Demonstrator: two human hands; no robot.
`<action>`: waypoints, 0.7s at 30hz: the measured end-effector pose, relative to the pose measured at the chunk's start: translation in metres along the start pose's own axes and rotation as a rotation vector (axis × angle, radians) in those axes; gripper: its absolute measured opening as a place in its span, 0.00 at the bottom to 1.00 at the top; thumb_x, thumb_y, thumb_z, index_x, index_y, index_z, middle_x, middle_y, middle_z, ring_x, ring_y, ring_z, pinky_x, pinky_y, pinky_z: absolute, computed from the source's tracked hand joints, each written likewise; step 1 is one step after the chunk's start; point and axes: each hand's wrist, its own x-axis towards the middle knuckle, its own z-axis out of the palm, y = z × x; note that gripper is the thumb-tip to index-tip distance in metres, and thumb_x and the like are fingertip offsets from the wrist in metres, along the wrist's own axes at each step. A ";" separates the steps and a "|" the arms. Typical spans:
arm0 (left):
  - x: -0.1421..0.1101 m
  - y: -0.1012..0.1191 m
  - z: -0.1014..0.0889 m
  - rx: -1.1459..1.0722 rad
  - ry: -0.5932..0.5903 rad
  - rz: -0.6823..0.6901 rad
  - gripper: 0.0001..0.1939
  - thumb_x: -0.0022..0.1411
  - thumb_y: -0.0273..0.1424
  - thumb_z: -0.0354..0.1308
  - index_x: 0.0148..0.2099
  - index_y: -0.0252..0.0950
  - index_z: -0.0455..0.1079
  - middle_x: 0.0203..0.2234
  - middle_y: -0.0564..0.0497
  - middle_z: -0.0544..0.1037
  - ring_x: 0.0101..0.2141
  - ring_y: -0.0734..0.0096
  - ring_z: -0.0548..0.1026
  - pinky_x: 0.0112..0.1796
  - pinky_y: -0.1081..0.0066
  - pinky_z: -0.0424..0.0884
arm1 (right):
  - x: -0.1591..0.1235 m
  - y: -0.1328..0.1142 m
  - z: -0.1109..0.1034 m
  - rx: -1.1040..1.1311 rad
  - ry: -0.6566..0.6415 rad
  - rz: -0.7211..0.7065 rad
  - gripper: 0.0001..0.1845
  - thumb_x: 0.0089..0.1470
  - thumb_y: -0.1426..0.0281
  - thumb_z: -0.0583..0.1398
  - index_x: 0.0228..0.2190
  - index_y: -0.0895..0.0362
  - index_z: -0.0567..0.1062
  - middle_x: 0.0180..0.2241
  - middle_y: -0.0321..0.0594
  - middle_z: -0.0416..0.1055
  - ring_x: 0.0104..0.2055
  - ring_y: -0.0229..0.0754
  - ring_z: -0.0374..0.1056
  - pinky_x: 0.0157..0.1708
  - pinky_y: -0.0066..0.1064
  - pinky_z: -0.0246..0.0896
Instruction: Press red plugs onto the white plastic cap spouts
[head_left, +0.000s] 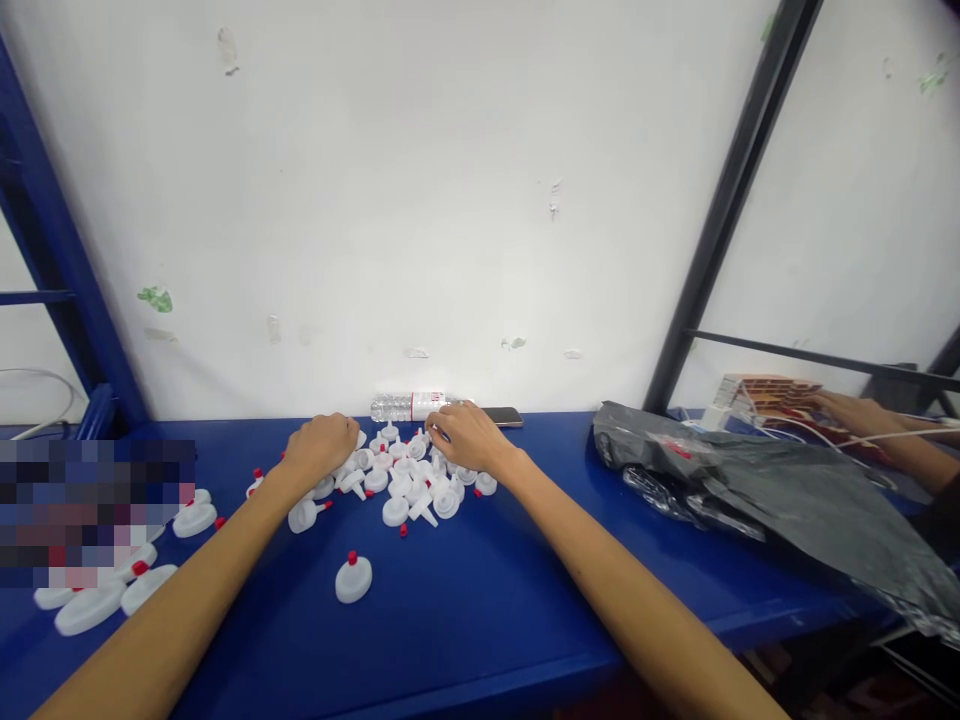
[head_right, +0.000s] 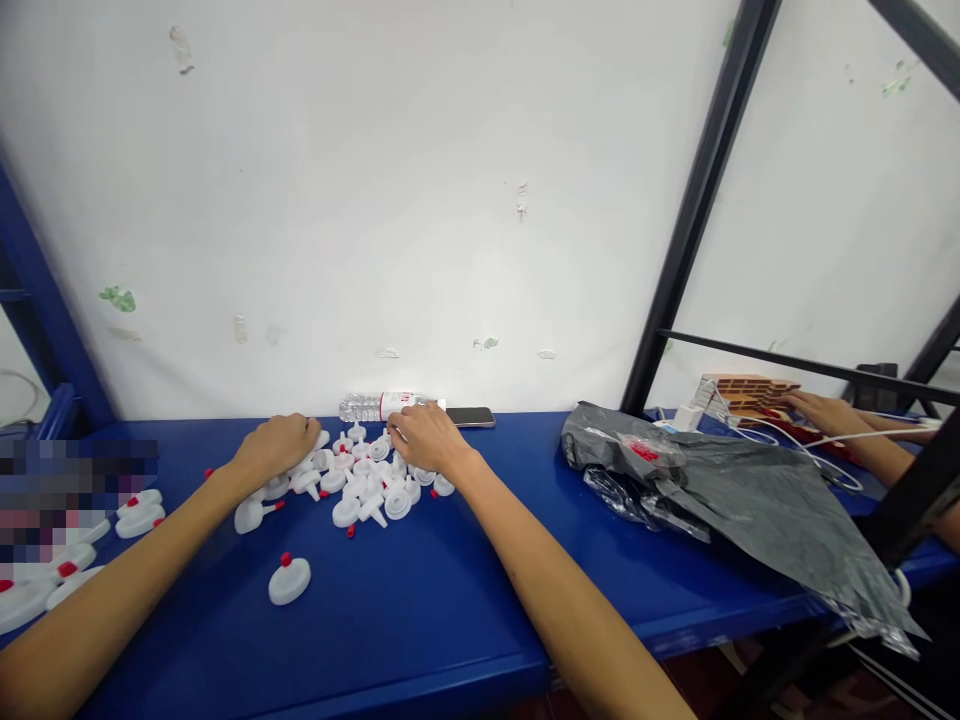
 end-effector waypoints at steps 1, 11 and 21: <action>0.000 0.001 -0.001 0.000 -0.004 -0.013 0.22 0.75 0.43 0.65 0.63 0.37 0.74 0.58 0.43 0.80 0.53 0.57 0.82 0.52 0.51 0.82 | 0.000 0.000 0.000 0.009 0.003 0.001 0.15 0.76 0.72 0.56 0.48 0.61 0.84 0.43 0.50 0.85 0.47 0.50 0.78 0.50 0.39 0.59; 0.001 0.013 -0.014 -0.011 -0.064 -0.036 0.20 0.75 0.43 0.65 0.60 0.36 0.75 0.55 0.44 0.82 0.51 0.58 0.83 0.51 0.52 0.82 | 0.008 -0.026 0.002 0.178 0.043 -0.019 0.18 0.78 0.66 0.57 0.58 0.57 0.82 0.54 0.47 0.85 0.58 0.50 0.76 0.57 0.38 0.63; -0.004 0.015 -0.011 -0.047 -0.022 -0.018 0.21 0.75 0.44 0.65 0.62 0.37 0.75 0.57 0.43 0.81 0.52 0.57 0.82 0.52 0.51 0.82 | 0.019 -0.056 0.009 0.327 -0.006 -0.003 0.05 0.70 0.69 0.67 0.42 0.55 0.86 0.43 0.42 0.88 0.47 0.48 0.81 0.47 0.35 0.65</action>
